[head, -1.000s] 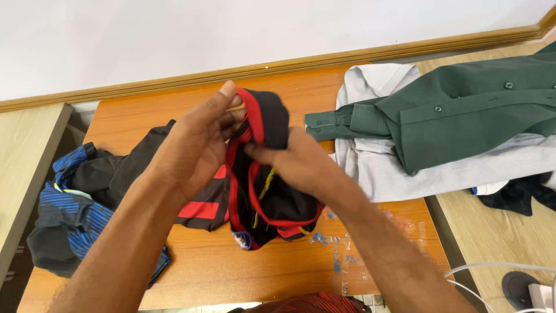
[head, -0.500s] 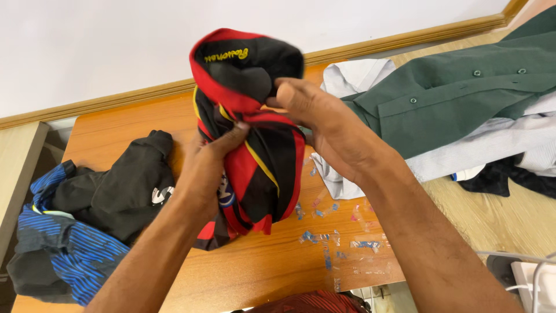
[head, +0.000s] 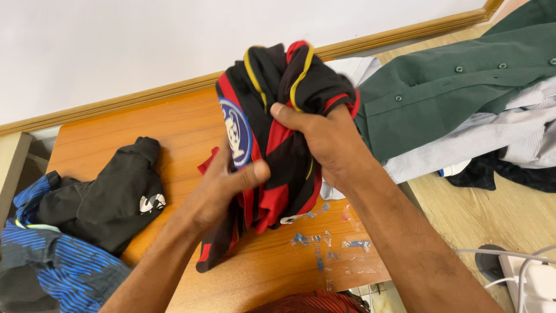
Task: The person folds several garments on a wooden table. They button a dark plaid shirt, then fold a white long-sleeved shirt, a striped button-up, a green shirt, a red and black jersey, a blue and black jersey, and a black long-sleeved shirt, placing each folded item into a growing stack.
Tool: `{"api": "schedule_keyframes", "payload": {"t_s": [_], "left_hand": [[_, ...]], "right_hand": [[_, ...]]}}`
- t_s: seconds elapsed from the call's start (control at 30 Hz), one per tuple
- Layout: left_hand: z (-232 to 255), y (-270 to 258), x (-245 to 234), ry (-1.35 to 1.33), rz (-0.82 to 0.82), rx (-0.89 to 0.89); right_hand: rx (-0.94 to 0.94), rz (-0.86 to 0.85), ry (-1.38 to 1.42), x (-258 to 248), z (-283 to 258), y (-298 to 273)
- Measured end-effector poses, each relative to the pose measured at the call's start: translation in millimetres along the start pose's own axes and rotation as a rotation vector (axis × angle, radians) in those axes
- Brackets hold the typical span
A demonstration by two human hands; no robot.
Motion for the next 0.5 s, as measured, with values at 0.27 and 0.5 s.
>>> {"api": "schedule_keyframes", "payload": {"t_s": [0.27, 0.5], "left_hand": [[-47.6, 2.3, 22.7, 0.38, -0.34, -0.299], [-96.7, 2.7, 26.9, 0.562, -0.299, -0.38]], "right_hand": [[-0.005, 0.11, 0.27, -18.8, -28.1, 12.9], [-0.463, 0.357, 0.097, -131.3, -102.1, 79.0]]}}
Point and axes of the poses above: each hand's wrist, its own y-axis towards the middle knuckle, its own x-axis out of the palm, z = x × y, the point moved 4 cm from there along y, towards the middle knuckle, and after that the axes turned 8 degrees about z, right-handed, at the moved point
